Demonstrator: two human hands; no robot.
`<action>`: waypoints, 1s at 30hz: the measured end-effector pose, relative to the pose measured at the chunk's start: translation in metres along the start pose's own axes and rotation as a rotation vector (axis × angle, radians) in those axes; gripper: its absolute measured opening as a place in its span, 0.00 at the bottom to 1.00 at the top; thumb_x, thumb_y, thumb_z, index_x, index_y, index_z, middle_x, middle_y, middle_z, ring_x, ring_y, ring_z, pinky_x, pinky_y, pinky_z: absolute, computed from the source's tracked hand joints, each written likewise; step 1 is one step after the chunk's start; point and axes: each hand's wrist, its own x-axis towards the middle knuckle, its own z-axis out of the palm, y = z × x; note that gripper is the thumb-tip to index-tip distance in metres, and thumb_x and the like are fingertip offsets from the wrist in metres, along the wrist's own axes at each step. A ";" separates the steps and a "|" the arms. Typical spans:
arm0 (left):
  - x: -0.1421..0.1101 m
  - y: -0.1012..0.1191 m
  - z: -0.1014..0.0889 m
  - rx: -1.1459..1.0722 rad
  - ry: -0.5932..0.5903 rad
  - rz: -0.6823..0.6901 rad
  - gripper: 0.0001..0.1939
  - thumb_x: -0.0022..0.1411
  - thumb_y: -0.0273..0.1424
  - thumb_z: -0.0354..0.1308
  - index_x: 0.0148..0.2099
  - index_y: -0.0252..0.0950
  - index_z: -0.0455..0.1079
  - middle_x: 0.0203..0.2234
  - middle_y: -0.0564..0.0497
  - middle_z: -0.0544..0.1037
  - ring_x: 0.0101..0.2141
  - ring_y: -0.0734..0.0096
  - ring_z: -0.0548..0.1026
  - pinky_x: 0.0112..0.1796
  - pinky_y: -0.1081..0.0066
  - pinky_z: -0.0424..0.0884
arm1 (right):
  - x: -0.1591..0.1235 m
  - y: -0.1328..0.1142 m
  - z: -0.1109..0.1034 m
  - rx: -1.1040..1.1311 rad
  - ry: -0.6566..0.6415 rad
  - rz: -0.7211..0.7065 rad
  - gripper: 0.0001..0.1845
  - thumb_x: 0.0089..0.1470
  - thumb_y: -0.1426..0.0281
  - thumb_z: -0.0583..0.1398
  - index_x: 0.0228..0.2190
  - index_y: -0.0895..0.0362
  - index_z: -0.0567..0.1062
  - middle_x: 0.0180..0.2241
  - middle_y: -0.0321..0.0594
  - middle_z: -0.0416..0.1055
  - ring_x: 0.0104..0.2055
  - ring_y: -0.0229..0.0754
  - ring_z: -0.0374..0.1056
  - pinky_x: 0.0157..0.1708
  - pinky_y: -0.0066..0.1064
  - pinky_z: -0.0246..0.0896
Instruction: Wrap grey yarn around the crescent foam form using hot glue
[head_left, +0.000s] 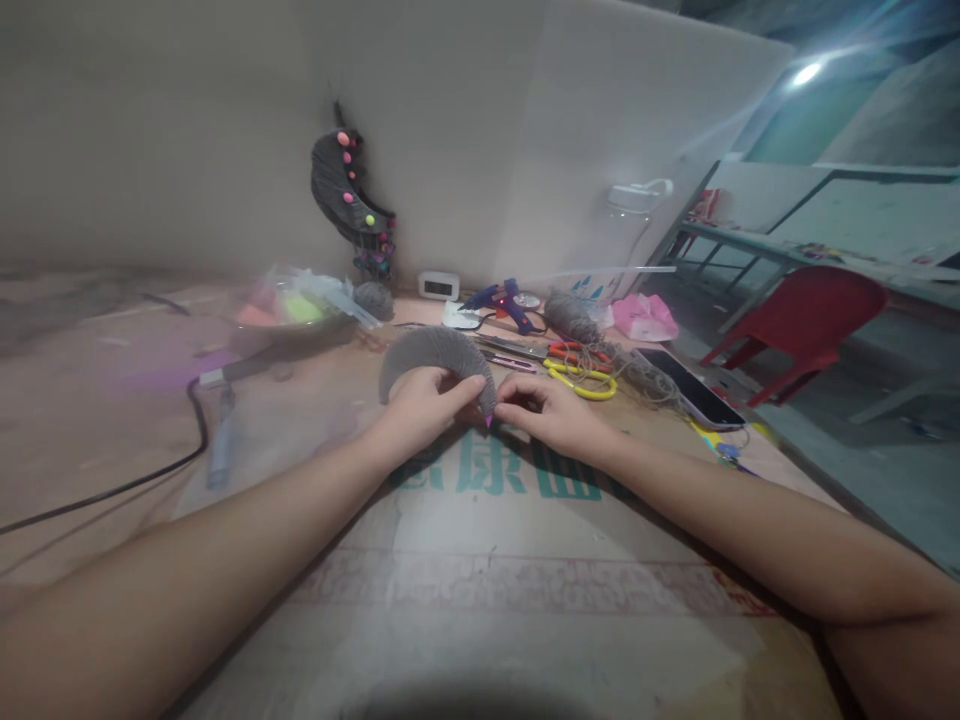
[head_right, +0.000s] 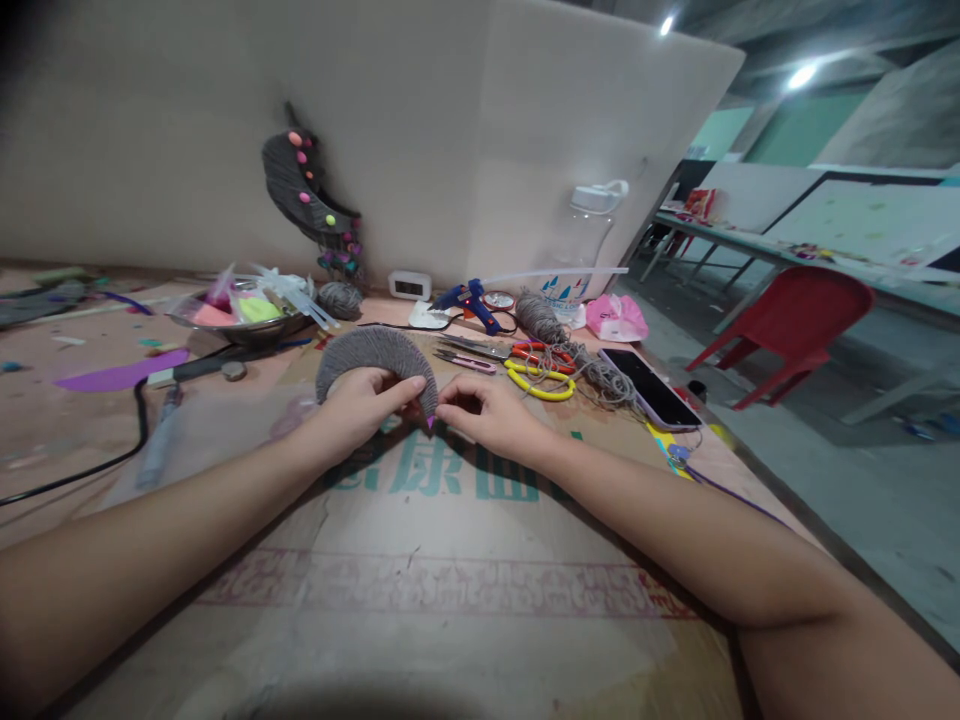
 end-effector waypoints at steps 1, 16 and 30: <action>0.000 0.000 0.000 -0.007 0.004 0.000 0.25 0.59 0.50 0.52 0.25 0.35 0.75 0.22 0.48 0.80 0.27 0.64 0.76 0.31 0.69 0.64 | 0.000 -0.001 0.000 0.000 -0.002 -0.005 0.07 0.54 0.68 0.59 0.28 0.58 0.73 0.29 0.37 0.69 0.30 0.36 0.63 0.32 0.28 0.59; 0.002 -0.004 0.003 -0.111 0.040 -0.054 0.23 0.59 0.48 0.54 0.25 0.36 0.75 0.22 0.48 0.81 0.27 0.64 0.76 0.30 0.70 0.65 | 0.000 0.009 0.001 0.284 0.261 0.143 0.10 0.57 0.65 0.56 0.39 0.55 0.71 0.22 0.29 0.59 0.19 0.31 0.52 0.18 0.25 0.48; 0.003 -0.007 0.004 -0.067 0.039 -0.021 0.24 0.59 0.49 0.53 0.26 0.35 0.76 0.22 0.48 0.80 0.27 0.64 0.76 0.30 0.70 0.64 | -0.001 0.002 0.000 0.155 0.247 0.115 0.12 0.59 0.61 0.55 0.29 0.56 0.68 0.22 0.30 0.64 0.21 0.32 0.57 0.22 0.26 0.53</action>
